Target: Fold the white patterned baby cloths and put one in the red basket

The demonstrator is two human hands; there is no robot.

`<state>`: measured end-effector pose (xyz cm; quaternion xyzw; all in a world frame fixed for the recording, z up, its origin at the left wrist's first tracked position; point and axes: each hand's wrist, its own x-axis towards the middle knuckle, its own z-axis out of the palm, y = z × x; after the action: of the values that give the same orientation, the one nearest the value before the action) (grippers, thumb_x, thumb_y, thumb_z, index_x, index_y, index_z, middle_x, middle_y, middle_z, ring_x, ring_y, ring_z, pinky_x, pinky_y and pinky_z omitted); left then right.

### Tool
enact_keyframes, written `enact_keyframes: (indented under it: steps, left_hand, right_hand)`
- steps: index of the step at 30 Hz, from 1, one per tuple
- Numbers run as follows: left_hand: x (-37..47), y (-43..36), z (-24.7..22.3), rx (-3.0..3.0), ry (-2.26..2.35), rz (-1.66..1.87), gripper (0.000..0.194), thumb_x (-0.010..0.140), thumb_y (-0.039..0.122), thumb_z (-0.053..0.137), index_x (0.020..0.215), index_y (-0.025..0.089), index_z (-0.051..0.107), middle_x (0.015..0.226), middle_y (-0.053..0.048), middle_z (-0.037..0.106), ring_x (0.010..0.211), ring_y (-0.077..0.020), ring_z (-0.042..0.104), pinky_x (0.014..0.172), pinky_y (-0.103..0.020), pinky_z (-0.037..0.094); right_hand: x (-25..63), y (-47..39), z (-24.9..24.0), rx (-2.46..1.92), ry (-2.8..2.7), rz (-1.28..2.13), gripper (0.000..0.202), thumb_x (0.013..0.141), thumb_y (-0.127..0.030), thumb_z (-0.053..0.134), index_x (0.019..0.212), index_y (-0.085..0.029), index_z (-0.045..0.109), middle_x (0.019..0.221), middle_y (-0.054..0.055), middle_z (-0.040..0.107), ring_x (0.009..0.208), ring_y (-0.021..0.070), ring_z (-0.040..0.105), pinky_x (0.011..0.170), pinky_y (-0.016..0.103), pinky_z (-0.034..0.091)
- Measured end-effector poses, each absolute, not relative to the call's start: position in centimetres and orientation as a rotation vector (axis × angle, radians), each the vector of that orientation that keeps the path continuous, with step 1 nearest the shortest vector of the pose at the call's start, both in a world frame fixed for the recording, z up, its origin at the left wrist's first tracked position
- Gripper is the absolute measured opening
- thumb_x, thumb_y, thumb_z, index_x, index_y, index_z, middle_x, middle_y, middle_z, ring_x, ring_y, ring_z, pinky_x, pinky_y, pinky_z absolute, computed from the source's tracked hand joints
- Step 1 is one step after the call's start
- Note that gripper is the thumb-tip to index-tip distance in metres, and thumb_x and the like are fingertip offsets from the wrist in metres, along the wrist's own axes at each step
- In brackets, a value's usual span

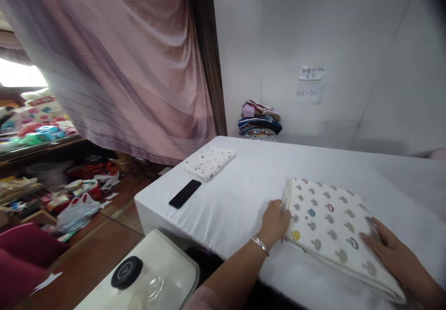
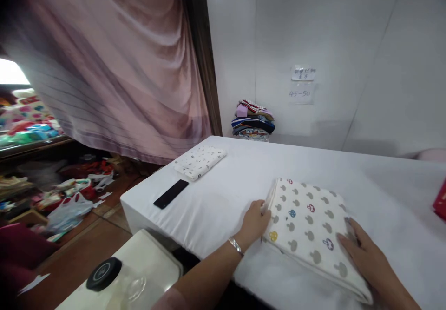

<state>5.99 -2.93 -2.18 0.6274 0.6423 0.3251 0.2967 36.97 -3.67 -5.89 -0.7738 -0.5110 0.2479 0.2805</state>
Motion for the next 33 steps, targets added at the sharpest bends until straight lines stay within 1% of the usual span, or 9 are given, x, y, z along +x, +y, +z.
enact_keyframes:
  steps: [4,7,10,12,16,19,23,26,33]
  left_hand:
    - [6.8,-1.0,-1.0,1.630,1.748,0.719,0.056,0.081,0.056,0.045,0.121,0.017,0.051,0.116,-0.013,0.060,0.106,-0.0279,0.056,0.089,-0.037,0.041]
    - [7.2,0.4,-0.7,1.551,1.736,0.621,0.067,0.077,0.057,0.051,0.128,0.014,0.043,0.124,-0.016,0.056,0.111,-0.0294,0.055,0.090,-0.037,0.040]
    - [7.2,1.3,-0.5,1.478,1.700,0.566,0.072,0.073,0.056,0.056,0.130,0.014,0.039,0.125,-0.016,0.057,0.111,-0.0297,0.055,0.088,-0.035,0.042]
    - [7.1,1.3,-0.3,1.481,1.709,0.555,0.071,0.071,0.055,0.057,0.128,0.014,0.041,0.123,-0.016,0.058,0.110,-0.0303,0.056,0.086,-0.035,0.042]
    - [7.7,0.6,0.1,1.573,1.785,0.567,0.060,0.075,0.052,0.053,0.122,0.015,0.045,0.115,-0.016,0.062,0.105,-0.0310,0.058,0.085,-0.037,0.042]
    - [8.1,0.4,0.2,1.558,1.779,0.623,0.061,0.077,0.049,0.052,0.127,0.016,0.041,0.113,-0.014,0.063,0.104,-0.0295,0.059,0.086,-0.037,0.043]
    - [8.1,0.8,-0.6,1.354,1.636,0.693,0.075,0.074,0.045,0.058,0.136,0.012,0.030,0.125,-0.015,0.057,0.109,-0.0264,0.057,0.089,-0.032,0.043]
    - [7.9,1.1,-1.0,1.273,1.591,0.773,0.080,0.073,0.041,0.062,0.139,0.012,0.028,0.131,-0.015,0.051,0.114,-0.0254,0.053,0.092,-0.030,0.042]
    - [7.5,0.8,1.2,1.511,1.582,1.196,0.067,0.079,0.039,0.058,0.139,0.021,0.031,0.136,-0.010,0.044,0.121,-0.0225,0.046,0.098,-0.030,0.038]
  right_hand:
    - [35.0,-4.6,-3.5,-2.093,-1.221,0.763,0.088,0.071,-0.067,0.046,0.146,-0.025,0.026,0.138,0.013,0.046,0.122,0.0328,0.048,0.101,0.042,0.040]
    - [34.5,-4.5,-2.4,-2.111,-1.245,0.760,0.087,0.073,-0.064,0.048,0.146,-0.021,0.027,0.136,0.016,0.047,0.120,0.0332,0.049,0.101,0.043,0.039]
    - [34.8,-3.9,-2.6,-2.137,-1.296,0.732,0.087,0.073,-0.063,0.050,0.145,-0.019,0.028,0.133,0.016,0.050,0.121,0.0330,0.049,0.099,0.044,0.040]
    - [35.1,-3.6,-2.9,-2.127,-1.335,0.718,0.085,0.075,-0.061,0.050,0.145,-0.019,0.028,0.134,0.015,0.050,0.121,0.0317,0.049,0.100,0.043,0.039]
    - [35.2,-3.5,-3.3,-2.116,-1.408,0.659,0.080,0.077,-0.058,0.050,0.144,-0.020,0.030,0.134,0.013,0.049,0.118,0.0318,0.050,0.098,0.043,0.040]
    - [35.2,-3.7,-3.3,-2.106,-1.443,0.618,0.078,0.078,-0.056,0.050,0.144,-0.020,0.030,0.134,0.013,0.050,0.115,0.0314,0.053,0.096,0.043,0.041]
    - [34.9,-4.1,-3.1,-2.107,-1.421,0.593,0.077,0.077,-0.056,0.051,0.143,-0.020,0.033,0.129,0.012,0.053,0.108,0.0302,0.056,0.091,0.041,0.043]
    - [34.3,-4.4,-2.5,-2.043,-1.390,0.535,0.073,0.076,-0.053,0.052,0.140,-0.021,0.039,0.128,0.010,0.055,0.105,0.0281,0.057,0.091,0.039,0.044]
    - [33.2,-2.8,-0.2,-1.796,-1.381,0.389,0.064,0.077,-0.047,0.055,0.136,-0.024,0.045,0.128,0.007,0.054,0.111,0.0255,0.053,0.092,0.035,0.044]
